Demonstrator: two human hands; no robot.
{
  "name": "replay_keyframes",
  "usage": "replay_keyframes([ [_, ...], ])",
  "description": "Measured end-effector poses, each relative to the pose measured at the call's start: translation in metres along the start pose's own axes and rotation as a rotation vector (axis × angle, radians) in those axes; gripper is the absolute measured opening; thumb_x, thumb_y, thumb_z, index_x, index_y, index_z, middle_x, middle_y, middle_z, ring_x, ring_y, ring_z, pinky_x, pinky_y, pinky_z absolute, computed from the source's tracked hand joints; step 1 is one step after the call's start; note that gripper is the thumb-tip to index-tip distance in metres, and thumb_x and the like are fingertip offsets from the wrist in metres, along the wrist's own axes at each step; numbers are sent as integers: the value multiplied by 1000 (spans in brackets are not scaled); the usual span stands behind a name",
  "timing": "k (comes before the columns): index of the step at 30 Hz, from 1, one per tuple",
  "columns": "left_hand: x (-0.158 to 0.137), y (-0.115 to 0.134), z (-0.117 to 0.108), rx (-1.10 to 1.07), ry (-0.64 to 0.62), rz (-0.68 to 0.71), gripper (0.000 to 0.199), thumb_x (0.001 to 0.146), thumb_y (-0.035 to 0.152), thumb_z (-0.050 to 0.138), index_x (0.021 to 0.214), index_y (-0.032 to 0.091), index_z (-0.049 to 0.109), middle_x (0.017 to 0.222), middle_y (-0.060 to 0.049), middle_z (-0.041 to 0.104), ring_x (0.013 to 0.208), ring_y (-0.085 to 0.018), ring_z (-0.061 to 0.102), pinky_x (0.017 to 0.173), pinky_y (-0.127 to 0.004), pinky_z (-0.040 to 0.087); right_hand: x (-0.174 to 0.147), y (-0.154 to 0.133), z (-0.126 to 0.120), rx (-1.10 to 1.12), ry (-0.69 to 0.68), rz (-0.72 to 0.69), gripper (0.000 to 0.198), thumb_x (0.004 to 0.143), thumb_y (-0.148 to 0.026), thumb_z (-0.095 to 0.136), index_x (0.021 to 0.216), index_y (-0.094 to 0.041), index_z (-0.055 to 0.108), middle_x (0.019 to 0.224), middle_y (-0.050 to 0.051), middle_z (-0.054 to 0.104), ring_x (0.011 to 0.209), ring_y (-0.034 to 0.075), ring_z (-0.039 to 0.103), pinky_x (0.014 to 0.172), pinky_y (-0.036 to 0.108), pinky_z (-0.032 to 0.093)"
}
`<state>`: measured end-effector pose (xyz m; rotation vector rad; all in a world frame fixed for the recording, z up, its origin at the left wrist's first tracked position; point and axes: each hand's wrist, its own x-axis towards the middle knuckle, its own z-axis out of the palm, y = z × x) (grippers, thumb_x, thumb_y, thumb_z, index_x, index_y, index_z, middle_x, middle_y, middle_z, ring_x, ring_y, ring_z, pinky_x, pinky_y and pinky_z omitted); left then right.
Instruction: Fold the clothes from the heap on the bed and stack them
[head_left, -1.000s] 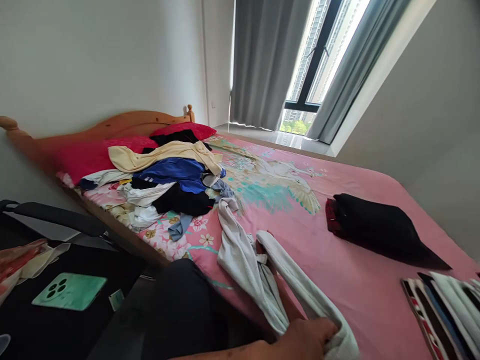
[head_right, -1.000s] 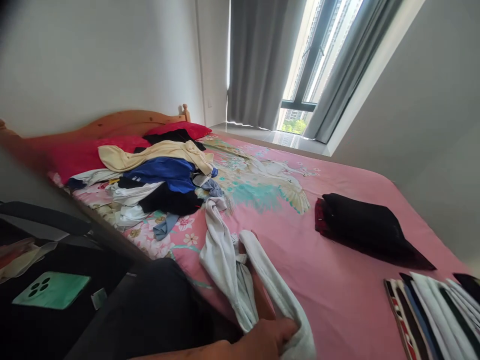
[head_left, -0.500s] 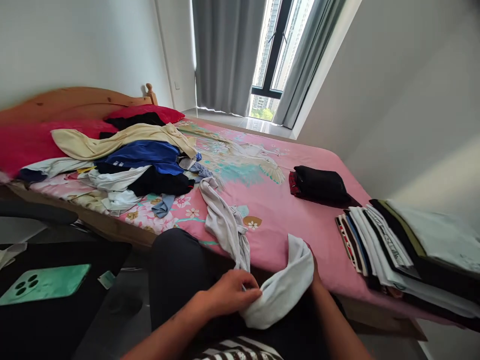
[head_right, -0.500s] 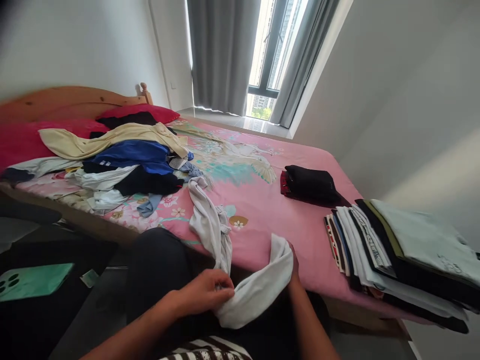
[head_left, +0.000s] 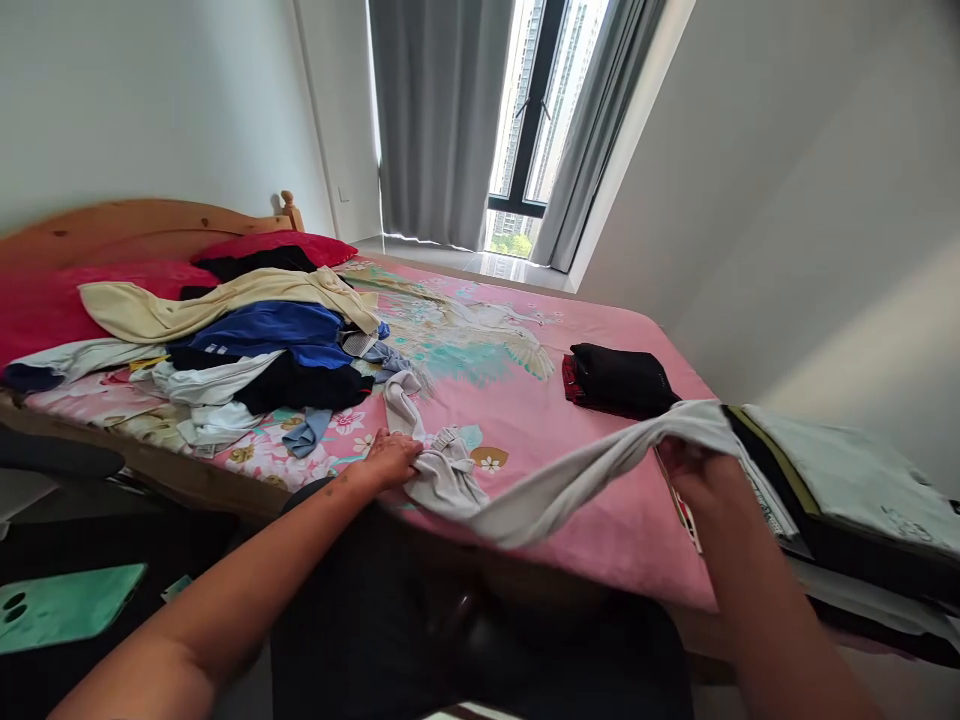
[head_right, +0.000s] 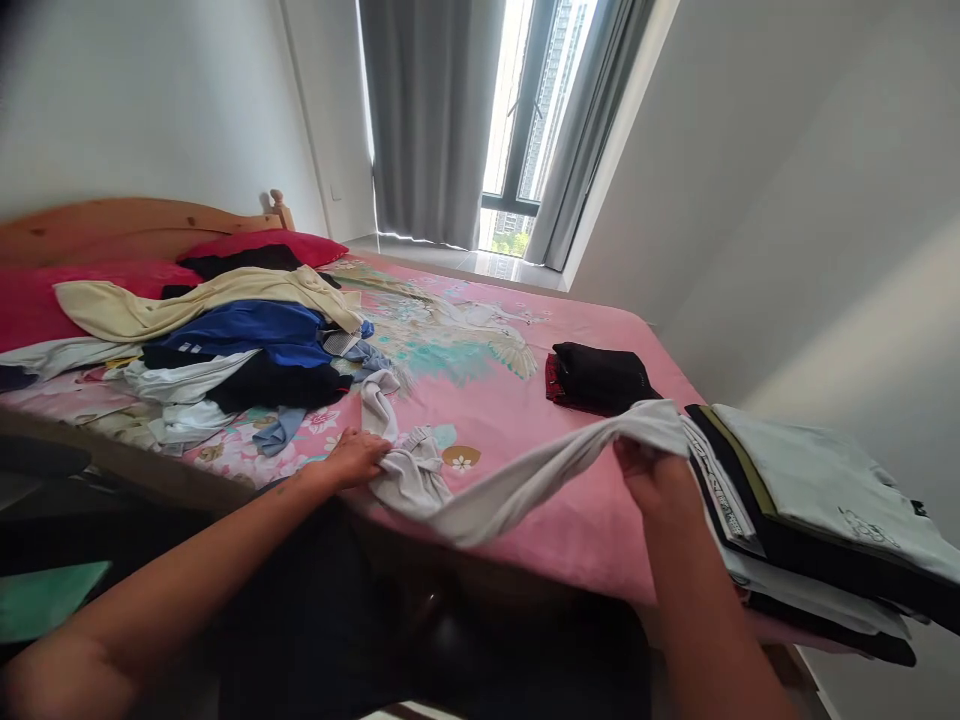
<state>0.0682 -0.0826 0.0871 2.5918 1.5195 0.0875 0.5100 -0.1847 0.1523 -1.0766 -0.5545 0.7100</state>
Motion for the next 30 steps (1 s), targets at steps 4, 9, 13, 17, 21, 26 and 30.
replay_keyframes([
  [4, -32, -5, -12, -5, 138, -11, 18, 74, 22, 51, 87, 17, 62, 95, -12, 63, 98, -30, 54, 88, -44, 34, 6, -2, 4, -60, 113, 45, 36, 69, -25, 63, 104, -23, 57, 109, 11, 60, 87, 19, 63, 74, 38, 50],
  [9, -78, 7, 4, -155, 128, 343, 12, 66, 11, 52, 74, 19, 56, 92, -5, 62, 104, -22, 52, 103, -38, 26, -73, 77, 49, -576, -290, -159, 47, 66, -34, 70, 110, -22, 60, 115, 9, 60, 109, 24, 55, 95, 44, 41],
  [13, -94, 21, 26, -174, -10, 414, 13, 64, 10, 52, 74, 19, 53, 77, 1, 59, 82, -16, 56, 109, -38, 20, -123, 135, 112, -657, -737, -332, 26, 79, -25, 55, 102, -22, 65, 116, 7, 61, 114, 21, 51, 105, 42, 33],
  [17, -97, 27, 37, -160, -10, 374, 5, 70, 17, 56, 75, 19, 54, 76, 0, 59, 78, -16, 55, 103, -37, 28, -123, 183, 149, -695, -749, -281, 31, 65, -17, 62, 96, -21, 67, 101, 6, 64, 103, 22, 54, 99, 41, 37],
  [21, -93, 28, 37, -269, -28, 226, 24, 79, 41, 55, 75, 18, 56, 73, -2, 59, 76, -18, 54, 85, -33, 38, -106, 211, 146, -694, -681, -163, 15, 75, -28, 55, 79, -18, 66, 69, 2, 60, 67, 16, 53, 72, 32, 46],
  [26, -68, 34, 46, -827, 65, -111, 38, 87, 53, 39, 78, 18, 53, 70, 1, 56, 62, -12, 51, 62, -24, 40, -111, 206, 125, -604, -671, -93, 30, 83, -42, 46, 81, -18, 63, 67, 0, 57, 63, 13, 51, 58, 23, 43],
  [30, -44, 40, 60, -1210, 5, -320, 49, 79, 67, 42, 80, 18, 50, 74, 0, 59, 47, -10, 49, 41, -21, 36, -142, 205, 111, -560, -593, -300, 22, 81, -29, 51, 97, -20, 63, 104, 6, 60, 100, 19, 55, 89, 34, 45],
])
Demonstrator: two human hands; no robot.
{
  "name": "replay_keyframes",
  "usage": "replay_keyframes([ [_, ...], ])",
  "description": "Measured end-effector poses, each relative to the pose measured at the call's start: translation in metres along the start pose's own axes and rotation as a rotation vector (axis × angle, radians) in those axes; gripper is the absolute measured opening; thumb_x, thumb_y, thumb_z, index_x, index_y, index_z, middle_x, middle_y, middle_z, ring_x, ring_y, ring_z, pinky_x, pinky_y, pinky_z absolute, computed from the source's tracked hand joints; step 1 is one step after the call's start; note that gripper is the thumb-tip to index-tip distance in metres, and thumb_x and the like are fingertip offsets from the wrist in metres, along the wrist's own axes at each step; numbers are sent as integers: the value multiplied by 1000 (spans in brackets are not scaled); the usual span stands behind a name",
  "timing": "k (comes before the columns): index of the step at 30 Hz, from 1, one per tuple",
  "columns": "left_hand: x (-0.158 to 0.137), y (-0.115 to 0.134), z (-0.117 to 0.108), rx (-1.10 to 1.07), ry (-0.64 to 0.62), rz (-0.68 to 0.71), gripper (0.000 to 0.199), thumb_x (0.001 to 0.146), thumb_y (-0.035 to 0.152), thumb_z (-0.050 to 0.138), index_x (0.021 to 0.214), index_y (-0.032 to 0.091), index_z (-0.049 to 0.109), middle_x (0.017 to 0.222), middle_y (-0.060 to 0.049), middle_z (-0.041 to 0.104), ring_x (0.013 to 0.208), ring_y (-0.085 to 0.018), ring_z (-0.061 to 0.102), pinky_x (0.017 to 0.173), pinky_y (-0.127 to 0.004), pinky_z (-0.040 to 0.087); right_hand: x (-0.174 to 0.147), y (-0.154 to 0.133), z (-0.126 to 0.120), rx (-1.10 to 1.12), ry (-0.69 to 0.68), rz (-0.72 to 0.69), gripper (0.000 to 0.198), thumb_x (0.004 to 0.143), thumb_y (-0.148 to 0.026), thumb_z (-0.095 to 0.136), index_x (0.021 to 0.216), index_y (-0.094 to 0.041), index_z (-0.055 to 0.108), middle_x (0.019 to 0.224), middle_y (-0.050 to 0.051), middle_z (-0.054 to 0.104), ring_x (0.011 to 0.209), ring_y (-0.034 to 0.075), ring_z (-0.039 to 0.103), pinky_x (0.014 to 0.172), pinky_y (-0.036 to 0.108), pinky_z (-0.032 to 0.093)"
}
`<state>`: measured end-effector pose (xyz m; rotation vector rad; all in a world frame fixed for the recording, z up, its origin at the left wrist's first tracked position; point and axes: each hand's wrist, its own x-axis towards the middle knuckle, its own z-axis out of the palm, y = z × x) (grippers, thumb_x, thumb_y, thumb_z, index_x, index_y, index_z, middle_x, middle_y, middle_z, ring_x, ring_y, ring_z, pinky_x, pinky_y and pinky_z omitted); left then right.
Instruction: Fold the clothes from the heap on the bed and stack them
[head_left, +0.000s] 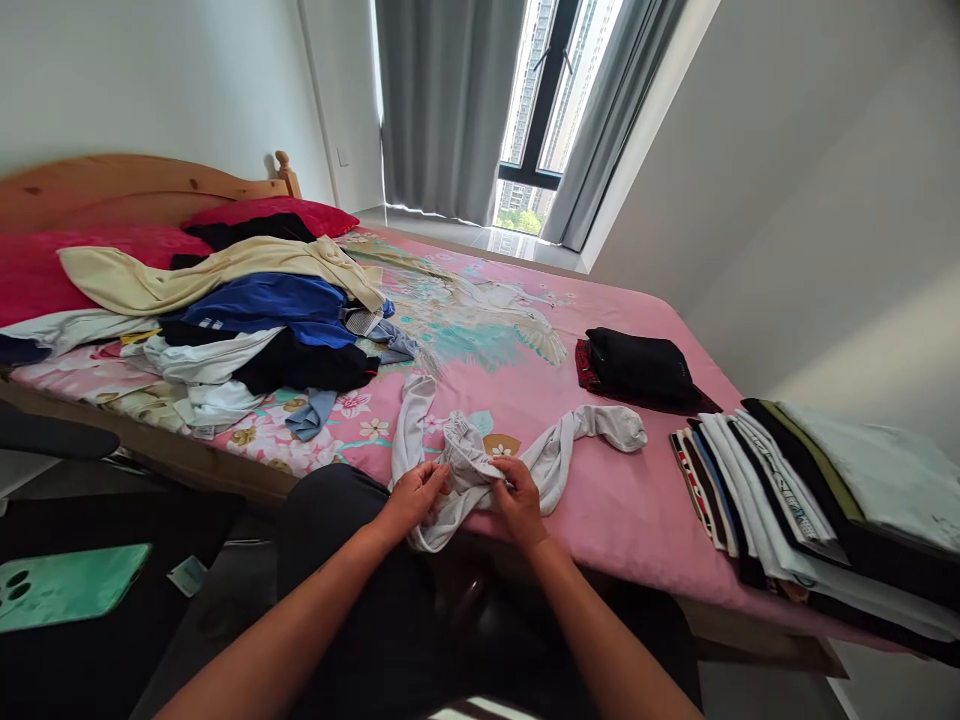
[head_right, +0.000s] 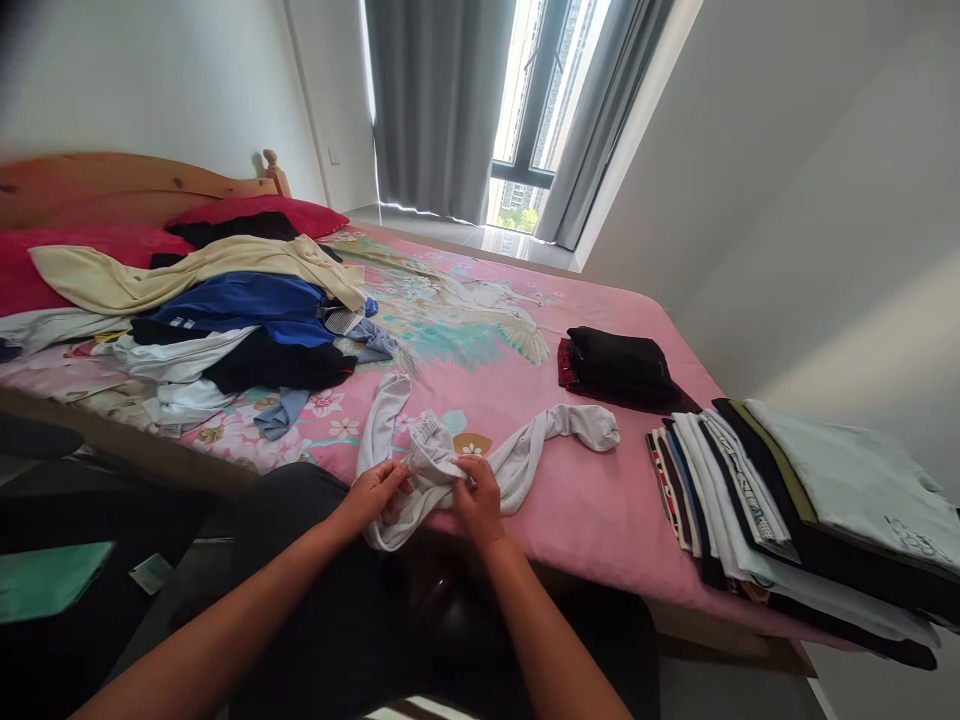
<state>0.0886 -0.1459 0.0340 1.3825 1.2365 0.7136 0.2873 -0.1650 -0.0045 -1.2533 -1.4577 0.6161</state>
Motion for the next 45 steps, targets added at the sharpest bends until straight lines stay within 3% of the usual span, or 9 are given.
replay_keyframes([
  [4, 8, 2, 5, -53, -31, -110, 51, 71, 69, 51, 76, 18, 50, 67, 1, 59, 41, -9, 48, 33, -19, 31, -32, -1, 9, -167, 28, -230, 28, 78, -16, 53, 103, -25, 62, 109, 7, 58, 105, 21, 53, 94, 40, 43],
  [9, 7, 8, 5, -106, -71, -156, 49, 68, 64, 59, 76, 16, 52, 72, 0, 60, 47, -10, 52, 35, -19, 35, -42, -8, 8, -301, -44, -301, 19, 79, -27, 60, 97, -25, 63, 106, 7, 58, 102, 23, 53, 92, 42, 43],
  [16, 13, -1, 14, 106, -3, -172, 36, 65, 48, 66, 79, 17, 55, 58, 3, 57, 45, -11, 51, 38, -20, 33, -44, -19, 10, -380, -108, -332, 11, 83, -23, 56, 89, -27, 65, 103, 3, 60, 103, 21, 52, 103, 46, 32],
  [22, 11, 0, 13, -177, -41, -133, 28, 63, 29, 61, 86, 15, 62, 66, 2, 61, 49, -10, 49, 46, -21, 37, -26, -21, 16, -216, 19, -71, 35, 83, -26, 55, 118, -22, 52, 108, 8, 58, 96, 21, 54, 88, 38, 44],
  [25, 7, 5, 11, -405, -107, -124, 33, 57, 26, 67, 87, 13, 64, 76, -1, 66, 60, -11, 55, 58, -22, 43, -4, -18, 19, -123, -61, 60, 55, 73, -23, 61, 127, -20, 47, 121, 10, 54, 99, 21, 54, 87, 36, 45],
  [28, 6, 8, 10, -557, -116, -166, 34, 53, 22, 72, 85, 11, 65, 75, -2, 68, 69, -14, 60, 70, -26, 46, 12, -13, 21, 91, -242, 267, 39, 73, -28, 60, 111, -19, 59, 104, 5, 62, 91, 20, 57, 81, 33, 47],
  [31, 7, 5, 7, -690, -98, -205, 34, 52, 16, 74, 84, 10, 65, 73, -3, 68, 73, -16, 63, 78, -31, 48, 16, -9, 20, 403, -248, 450, 28, 77, -38, 57, 96, -19, 63, 90, 2, 65, 81, 18, 58, 74, 30, 48],
  [39, 11, 8, 3, -1006, -164, -249, 12, 69, 12, 58, 79, 11, 63, 73, -4, 67, 67, -15, 63, 72, -29, 52, 8, -7, 8, 782, 53, 512, 31, 71, -32, 66, 98, -21, 57, 92, -1, 65, 80, 15, 60, 76, 27, 48],
  [45, 6, 15, 11, -925, -28, -239, 22, 82, 24, 61, 100, 12, 62, 94, -9, 70, 87, -20, 67, 82, -30, 53, 5, -17, 4, 806, -66, 537, 32, 78, -42, 62, 100, -19, 62, 97, 3, 65, 88, 18, 59, 80, 30, 47],
])
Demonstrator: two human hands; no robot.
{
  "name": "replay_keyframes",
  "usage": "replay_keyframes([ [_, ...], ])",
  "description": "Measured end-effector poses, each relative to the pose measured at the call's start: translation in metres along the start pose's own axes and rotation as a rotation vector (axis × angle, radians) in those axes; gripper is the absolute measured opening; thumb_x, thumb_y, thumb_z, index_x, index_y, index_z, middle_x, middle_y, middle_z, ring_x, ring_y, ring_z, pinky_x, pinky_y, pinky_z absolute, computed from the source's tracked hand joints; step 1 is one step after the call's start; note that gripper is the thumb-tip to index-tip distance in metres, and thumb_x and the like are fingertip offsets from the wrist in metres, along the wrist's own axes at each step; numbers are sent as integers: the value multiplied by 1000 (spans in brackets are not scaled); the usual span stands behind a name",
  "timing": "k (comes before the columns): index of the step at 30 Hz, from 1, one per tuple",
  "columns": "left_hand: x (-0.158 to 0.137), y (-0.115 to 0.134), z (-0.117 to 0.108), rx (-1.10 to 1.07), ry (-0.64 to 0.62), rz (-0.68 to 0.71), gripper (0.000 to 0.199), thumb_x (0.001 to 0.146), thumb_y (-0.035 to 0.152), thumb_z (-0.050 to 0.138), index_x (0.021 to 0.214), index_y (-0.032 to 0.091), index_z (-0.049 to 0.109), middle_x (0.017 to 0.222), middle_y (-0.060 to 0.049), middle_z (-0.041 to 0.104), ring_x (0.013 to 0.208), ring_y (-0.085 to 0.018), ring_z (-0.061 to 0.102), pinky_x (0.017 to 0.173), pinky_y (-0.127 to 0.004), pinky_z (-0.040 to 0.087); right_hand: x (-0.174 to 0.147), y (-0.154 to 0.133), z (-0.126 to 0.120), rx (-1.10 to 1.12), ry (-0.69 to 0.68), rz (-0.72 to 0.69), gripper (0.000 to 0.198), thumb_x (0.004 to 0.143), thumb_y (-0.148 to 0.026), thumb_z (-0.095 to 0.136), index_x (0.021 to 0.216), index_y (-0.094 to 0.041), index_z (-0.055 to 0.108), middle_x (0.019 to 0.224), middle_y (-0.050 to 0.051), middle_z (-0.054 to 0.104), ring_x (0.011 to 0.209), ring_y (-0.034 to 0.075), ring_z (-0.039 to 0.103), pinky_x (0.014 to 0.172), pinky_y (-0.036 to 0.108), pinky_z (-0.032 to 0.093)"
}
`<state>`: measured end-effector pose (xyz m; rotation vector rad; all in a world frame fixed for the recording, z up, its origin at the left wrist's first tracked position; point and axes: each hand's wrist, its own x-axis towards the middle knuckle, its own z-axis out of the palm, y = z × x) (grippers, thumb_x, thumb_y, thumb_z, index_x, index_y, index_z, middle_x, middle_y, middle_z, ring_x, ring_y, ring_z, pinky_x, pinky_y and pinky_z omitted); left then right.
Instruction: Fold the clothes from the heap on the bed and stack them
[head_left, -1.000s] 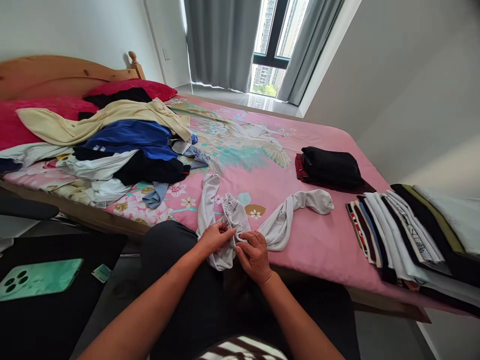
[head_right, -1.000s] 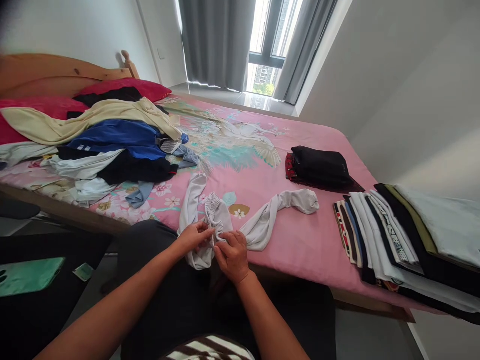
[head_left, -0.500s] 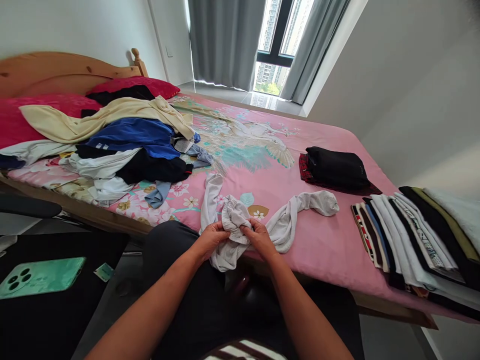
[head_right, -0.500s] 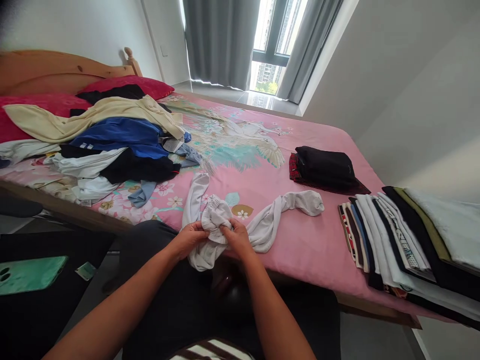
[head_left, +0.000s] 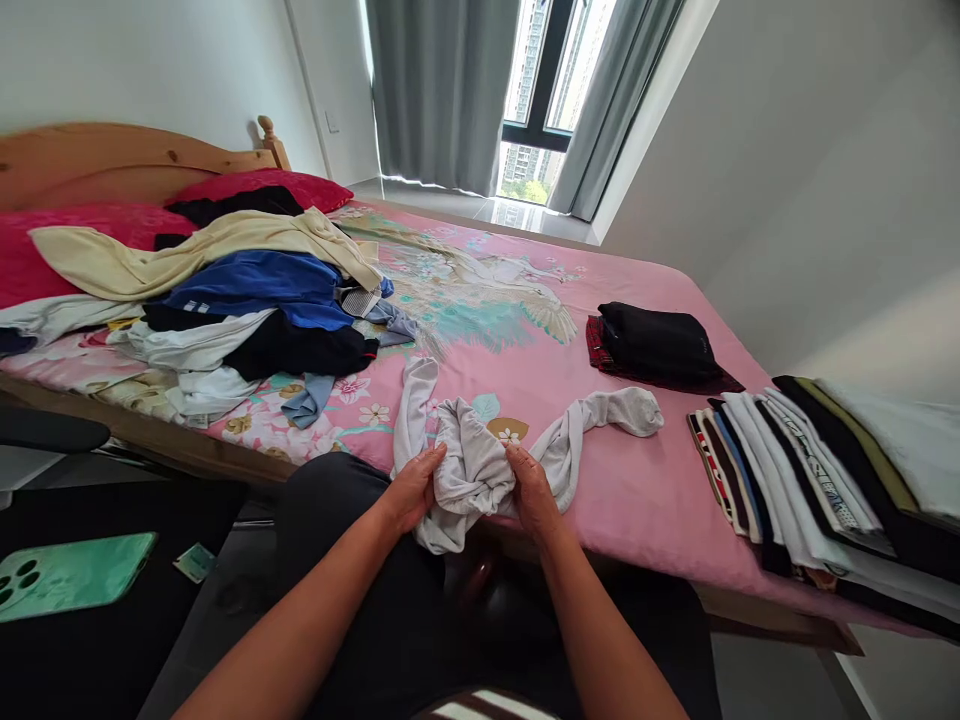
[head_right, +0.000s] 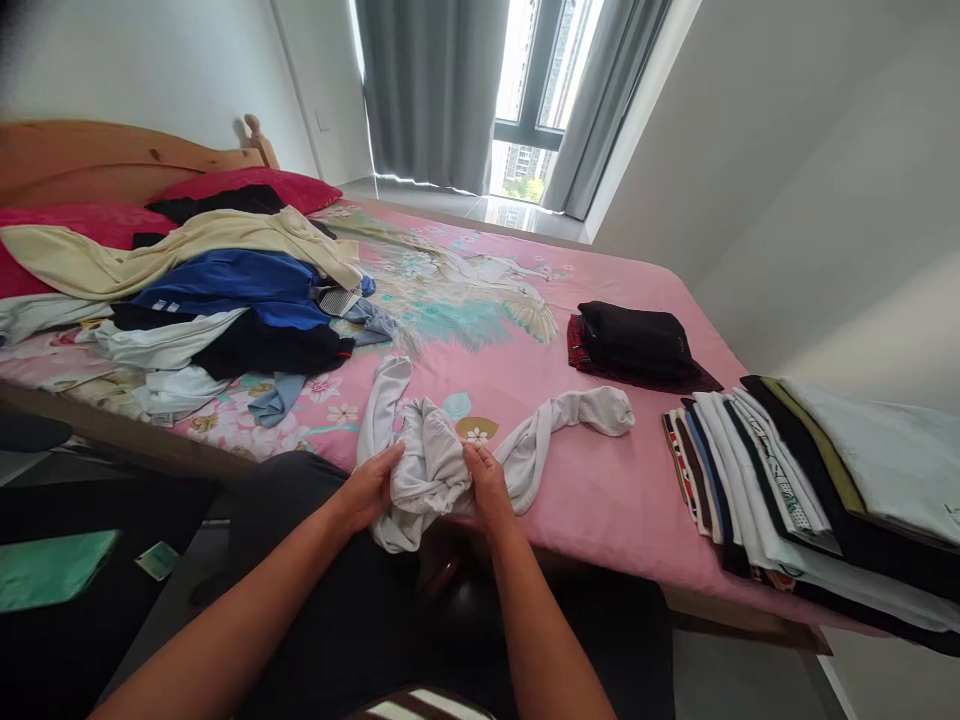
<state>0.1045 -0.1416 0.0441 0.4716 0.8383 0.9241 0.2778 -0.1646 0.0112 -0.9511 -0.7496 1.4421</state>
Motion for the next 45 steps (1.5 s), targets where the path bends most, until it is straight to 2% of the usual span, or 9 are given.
replay_keyframes([
  [9, 3, -5, -5, -140, 154, 160, 13, 79, 10, 60, 90, 13, 65, 83, -4, 70, 72, -14, 67, 75, -26, 55, -23, -3, -1, -487, 53, -207, 35, 88, -46, 44, 105, -19, 60, 100, 3, 64, 95, 18, 56, 88, 33, 43],
  [14, 11, 1, -14, -348, 231, 115, 20, 84, 13, 54, 102, 11, 63, 86, -6, 70, 75, -17, 68, 75, -31, 56, -45, 2, -28, -1126, 10, -422, 31, 84, -25, 51, 114, -23, 57, 112, 3, 61, 110, 20, 51, 113, 49, 9],
  [21, 10, 9, -14, -409, 267, 126, 20, 86, 9, 47, 101, 12, 59, 78, -4, 68, 67, -14, 66, 65, -27, 57, -54, 9, -45, -1212, 71, -517, 26, 85, -18, 49, 109, -23, 58, 105, 3, 62, 102, 19, 53, 108, 46, 24],
  [25, 4, 0, -16, -170, 206, 262, 43, 75, 7, 58, 115, 21, 50, 82, -1, 63, 72, -14, 64, 68, -30, 55, -54, 7, -44, -1184, 108, -508, 24, 85, -18, 48, 107, -22, 58, 104, 4, 62, 99, 20, 53, 103, 46, 31],
  [28, -1, -13, -17, 368, 308, 566, 64, 66, 6, 62, 124, 28, 46, 90, 0, 57, 78, -14, 61, 76, -33, 52, -54, 8, -45, -1203, 95, -496, 24, 86, -19, 49, 107, -22, 59, 103, 4, 62, 100, 20, 53, 104, 46, 31],
  [31, -5, -22, -11, 1073, 336, 950, 46, 70, 12, 62, 113, 28, 62, 107, -6, 55, 100, -21, 55, 93, -40, 42, -54, 9, -47, -1228, 77, -499, 24, 85, -20, 50, 108, -22, 58, 104, 3, 62, 102, 19, 53, 105, 46, 29],
  [34, -5, -20, -3, 1522, 142, 1104, 23, 78, 22, 62, 98, 29, 69, 113, -6, 60, 111, -25, 51, 103, -46, 28, -55, 9, -49, -1271, 33, -495, 33, 81, -18, 55, 113, -23, 56, 109, 3, 60, 105, 20, 51, 107, 47, 27],
  [39, -7, -2, -4, 1569, 157, 904, 30, 92, 32, 42, 73, 20, 62, 66, 0, 62, 69, -16, 57, 90, -37, 37, -56, 7, -56, -1238, 0, -510, 37, 81, -17, 53, 117, -22, 54, 113, 5, 58, 108, 21, 50, 104, 45, 33],
  [45, -10, -4, -3, 1304, -54, 809, 30, 68, 20, 71, 97, 25, 67, 100, -5, 68, 104, -24, 58, 100, -38, 30, -55, 6, -56, -1194, 16, -510, 31, 82, -18, 52, 112, -22, 57, 107, 6, 60, 103, 21, 52, 96, 42, 40],
])
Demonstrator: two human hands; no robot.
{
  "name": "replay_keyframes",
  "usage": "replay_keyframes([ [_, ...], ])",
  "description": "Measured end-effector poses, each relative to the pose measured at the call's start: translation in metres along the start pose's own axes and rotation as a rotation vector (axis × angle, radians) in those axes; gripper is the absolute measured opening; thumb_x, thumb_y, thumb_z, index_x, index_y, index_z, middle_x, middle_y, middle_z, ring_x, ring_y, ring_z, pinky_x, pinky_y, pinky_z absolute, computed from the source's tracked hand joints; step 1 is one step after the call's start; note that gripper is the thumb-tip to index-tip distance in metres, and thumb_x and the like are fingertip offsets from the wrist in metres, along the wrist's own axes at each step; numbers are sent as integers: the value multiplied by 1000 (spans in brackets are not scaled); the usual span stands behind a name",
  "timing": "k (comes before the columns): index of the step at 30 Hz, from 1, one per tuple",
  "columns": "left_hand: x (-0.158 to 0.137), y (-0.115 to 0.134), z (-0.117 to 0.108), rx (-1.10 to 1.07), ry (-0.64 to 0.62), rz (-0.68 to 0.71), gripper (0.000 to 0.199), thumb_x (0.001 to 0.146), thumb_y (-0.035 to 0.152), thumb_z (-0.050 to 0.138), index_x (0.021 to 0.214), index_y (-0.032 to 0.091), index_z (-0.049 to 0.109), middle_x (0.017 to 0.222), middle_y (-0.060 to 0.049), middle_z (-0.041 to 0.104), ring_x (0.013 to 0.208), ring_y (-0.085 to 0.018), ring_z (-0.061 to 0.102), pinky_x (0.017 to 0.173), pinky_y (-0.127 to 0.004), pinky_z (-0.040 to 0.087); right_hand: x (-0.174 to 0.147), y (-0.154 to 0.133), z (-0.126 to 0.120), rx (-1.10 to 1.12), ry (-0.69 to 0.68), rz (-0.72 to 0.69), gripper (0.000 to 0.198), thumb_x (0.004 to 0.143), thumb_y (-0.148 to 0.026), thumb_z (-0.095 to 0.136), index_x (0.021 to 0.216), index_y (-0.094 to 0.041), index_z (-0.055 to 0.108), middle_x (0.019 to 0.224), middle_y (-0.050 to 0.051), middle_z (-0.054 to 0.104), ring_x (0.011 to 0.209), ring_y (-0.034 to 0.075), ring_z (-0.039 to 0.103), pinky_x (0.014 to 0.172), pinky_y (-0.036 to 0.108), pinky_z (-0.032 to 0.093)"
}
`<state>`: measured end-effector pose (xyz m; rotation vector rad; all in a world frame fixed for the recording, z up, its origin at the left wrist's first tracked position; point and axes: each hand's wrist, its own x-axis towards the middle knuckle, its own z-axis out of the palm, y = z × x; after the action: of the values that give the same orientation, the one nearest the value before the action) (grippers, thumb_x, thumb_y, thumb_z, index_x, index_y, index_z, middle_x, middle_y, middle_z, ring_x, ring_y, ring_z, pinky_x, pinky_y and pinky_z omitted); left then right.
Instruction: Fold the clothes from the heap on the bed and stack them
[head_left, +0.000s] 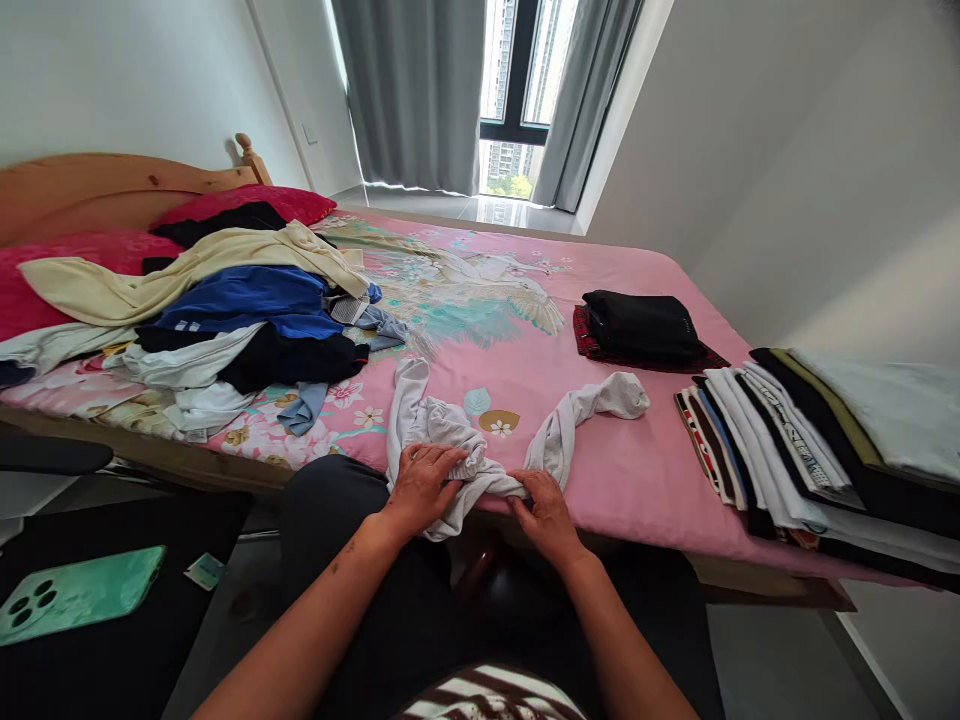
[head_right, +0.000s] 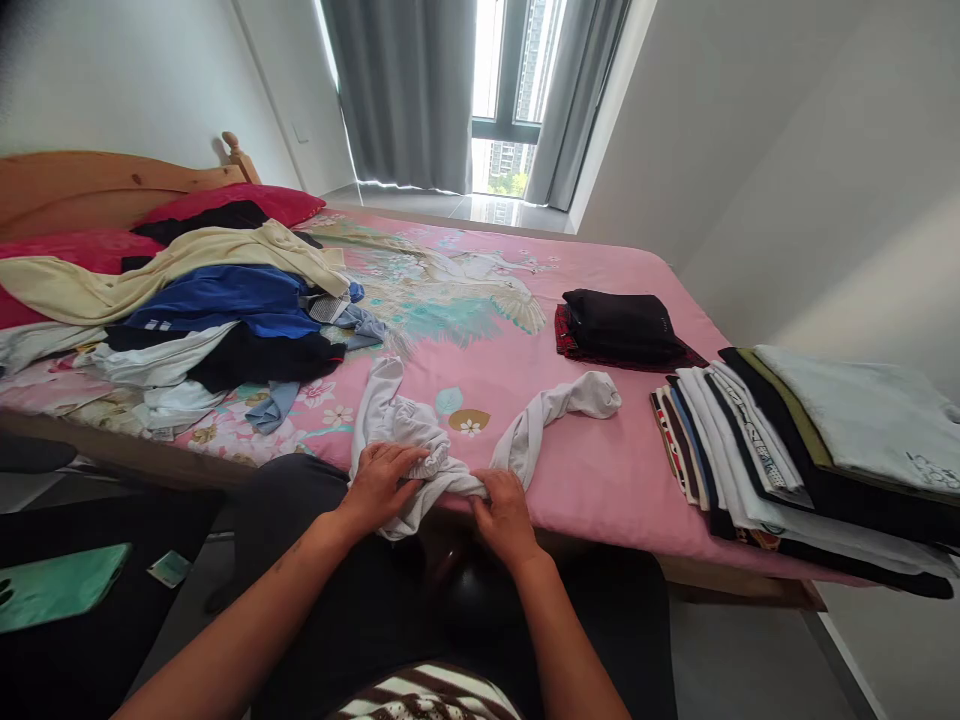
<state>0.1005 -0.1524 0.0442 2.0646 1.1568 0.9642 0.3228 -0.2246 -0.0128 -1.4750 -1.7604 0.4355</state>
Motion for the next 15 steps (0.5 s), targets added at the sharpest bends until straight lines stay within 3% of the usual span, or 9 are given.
replay_keyframes([
  [4, 8, 2, 7, -464, 151, -386, 6, 67, 17, 70, 68, 23, 68, 68, -3, 64, 93, -23, 60, 92, -30, 37, -2, 2, -4, -36, 3, -25, 33, 80, -14, 50, 111, -22, 57, 107, 6, 59, 103, 21, 51, 96, 42, 40],
  [6, 8, 4, 4, -658, 141, -526, 8, 72, 24, 68, 64, 20, 67, 64, -2, 62, 83, -22, 60, 79, -27, 42, -2, 5, -11, -84, 86, -23, 30, 78, -11, 48, 105, -22, 58, 103, 5, 60, 101, 21, 51, 95, 42, 39],
  [8, 1, 8, -2, -813, 120, -601, 16, 75, 32, 64, 70, 17, 69, 70, -3, 66, 76, -20, 59, 70, -26, 44, 0, 9, -23, -152, 202, -24, 27, 77, -11, 47, 99, -21, 59, 99, 6, 60, 99, 22, 51, 92, 42, 39],
  [12, -18, 21, -10, -1126, 256, -692, 19, 75, 31, 62, 74, 14, 69, 73, -4, 68, 74, -18, 60, 69, -25, 46, 6, 11, -49, -257, 418, 28, 22, 78, -19, 50, 97, -21, 60, 100, 8, 57, 102, 24, 49, 92, 42, 38],
  [15, -28, 33, -9, -1313, 85, -669, 26, 79, 34, 58, 72, 11, 69, 70, -9, 67, 80, -23, 63, 75, -31, 48, 7, 10, -58, -185, 471, 290, 32, 78, -35, 55, 106, -21, 59, 103, 10, 56, 96, 24, 52, 83, 40, 44],
])
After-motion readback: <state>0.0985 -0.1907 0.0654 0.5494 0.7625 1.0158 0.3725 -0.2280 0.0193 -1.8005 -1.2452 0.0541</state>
